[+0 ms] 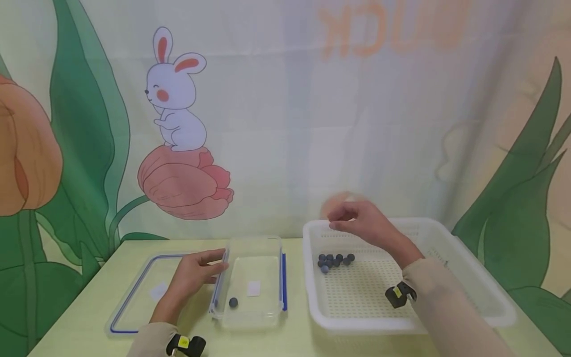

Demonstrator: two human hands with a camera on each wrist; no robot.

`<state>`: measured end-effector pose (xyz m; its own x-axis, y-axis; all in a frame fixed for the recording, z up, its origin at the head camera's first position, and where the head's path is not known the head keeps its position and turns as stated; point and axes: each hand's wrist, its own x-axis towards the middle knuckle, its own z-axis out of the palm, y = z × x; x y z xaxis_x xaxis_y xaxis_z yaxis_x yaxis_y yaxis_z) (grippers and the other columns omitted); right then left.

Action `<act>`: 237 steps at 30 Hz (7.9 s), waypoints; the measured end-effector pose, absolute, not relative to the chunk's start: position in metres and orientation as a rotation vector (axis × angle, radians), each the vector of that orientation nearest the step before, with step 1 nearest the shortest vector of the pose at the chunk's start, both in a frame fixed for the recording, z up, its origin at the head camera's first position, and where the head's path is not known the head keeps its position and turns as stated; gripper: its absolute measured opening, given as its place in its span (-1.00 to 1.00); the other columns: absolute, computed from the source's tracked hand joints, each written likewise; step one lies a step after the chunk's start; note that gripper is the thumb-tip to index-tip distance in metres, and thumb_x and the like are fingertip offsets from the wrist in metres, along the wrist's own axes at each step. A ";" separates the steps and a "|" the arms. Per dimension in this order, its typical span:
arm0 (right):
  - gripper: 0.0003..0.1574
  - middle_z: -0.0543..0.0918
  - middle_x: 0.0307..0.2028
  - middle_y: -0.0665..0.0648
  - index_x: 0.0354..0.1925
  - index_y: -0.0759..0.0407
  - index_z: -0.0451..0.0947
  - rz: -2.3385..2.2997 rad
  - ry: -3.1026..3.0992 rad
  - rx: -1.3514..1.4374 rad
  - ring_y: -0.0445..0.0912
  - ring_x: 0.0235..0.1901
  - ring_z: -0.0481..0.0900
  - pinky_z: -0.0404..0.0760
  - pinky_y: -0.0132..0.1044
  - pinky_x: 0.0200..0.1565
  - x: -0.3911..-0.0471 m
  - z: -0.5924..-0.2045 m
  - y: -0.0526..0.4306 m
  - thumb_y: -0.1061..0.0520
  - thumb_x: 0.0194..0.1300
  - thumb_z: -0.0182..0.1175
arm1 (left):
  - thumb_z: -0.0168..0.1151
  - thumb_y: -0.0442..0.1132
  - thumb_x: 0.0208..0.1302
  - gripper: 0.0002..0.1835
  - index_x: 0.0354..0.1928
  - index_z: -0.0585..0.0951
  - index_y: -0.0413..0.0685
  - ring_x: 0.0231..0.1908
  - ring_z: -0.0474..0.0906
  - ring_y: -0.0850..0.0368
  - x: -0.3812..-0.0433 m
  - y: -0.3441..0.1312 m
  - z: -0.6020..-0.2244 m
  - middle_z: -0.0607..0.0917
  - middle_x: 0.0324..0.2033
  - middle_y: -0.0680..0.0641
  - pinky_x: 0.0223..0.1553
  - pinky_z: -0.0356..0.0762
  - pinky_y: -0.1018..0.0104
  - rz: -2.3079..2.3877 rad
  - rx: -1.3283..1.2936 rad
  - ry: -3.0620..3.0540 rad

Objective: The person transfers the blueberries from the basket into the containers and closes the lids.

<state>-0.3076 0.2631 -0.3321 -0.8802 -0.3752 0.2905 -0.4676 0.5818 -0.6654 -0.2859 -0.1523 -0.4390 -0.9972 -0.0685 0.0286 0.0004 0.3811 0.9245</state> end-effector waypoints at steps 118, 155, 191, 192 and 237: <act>-0.82 0.81 -0.18 -0.04 -0.04 0.12 0.76 1.440 -2.530 0.691 -0.13 -0.18 0.78 0.75 -0.24 -0.09 -0.233 -0.355 0.140 0.18 0.39 0.45 | 0.52 -0.28 0.34 -0.53 0.27 0.71 -0.16 -0.14 0.75 0.04 -0.286 -0.153 -0.440 0.74 0.17 -0.20 -0.16 0.81 0.20 -1.727 0.043 -2.549; -0.85 0.74 -0.43 0.00 -0.32 0.22 0.72 1.114 -2.739 0.977 -0.25 -0.42 0.65 0.67 -0.35 -0.30 -0.227 -0.399 0.081 0.38 0.20 0.50 | 0.50 -0.27 0.35 -0.54 0.27 0.71 -0.14 -0.09 0.75 0.01 -0.287 -0.154 -0.440 0.74 0.18 -0.19 -0.15 0.81 0.19 -1.746 0.027 -2.539; -0.87 0.77 -0.22 -0.03 -0.10 0.17 0.74 1.205 -2.720 0.649 -0.15 -0.22 0.73 0.74 -0.22 -0.17 -0.230 -0.358 0.134 0.23 0.38 0.44 | 0.50 -0.28 0.36 -0.52 0.29 0.69 -0.17 -0.10 0.75 0.00 -0.285 -0.155 -0.440 0.73 0.19 -0.21 -0.14 0.81 0.19 -1.737 0.018 -2.542; -0.87 0.77 -0.22 -0.04 -0.10 0.16 0.74 1.206 -2.716 0.629 -0.15 -0.22 0.73 0.74 -0.20 -0.16 -0.231 -0.356 0.137 0.22 0.38 0.44 | 0.50 -0.28 0.36 -0.52 0.29 0.70 -0.16 -0.10 0.75 0.01 -0.285 -0.155 -0.440 0.73 0.18 -0.20 -0.14 0.81 0.19 -1.741 0.024 -2.541; -0.70 0.79 -0.12 0.12 0.04 0.36 0.70 1.272 -2.973 0.717 -0.02 -0.13 0.72 0.75 -0.14 -0.10 -0.320 -0.376 0.286 0.18 0.45 0.39 | 0.52 -0.27 0.34 -0.54 0.26 0.72 -0.14 -0.17 0.75 0.06 -0.288 -0.154 -0.442 0.75 0.15 -0.19 -0.19 0.81 0.22 -1.722 0.030 -2.535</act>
<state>-0.3202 0.2857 -0.3759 -0.8925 -0.4508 0.0124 -0.3204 0.6145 -0.7210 -0.2881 -0.1538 -0.4423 -0.9969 -0.0593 0.0524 0.0268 0.3694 0.9289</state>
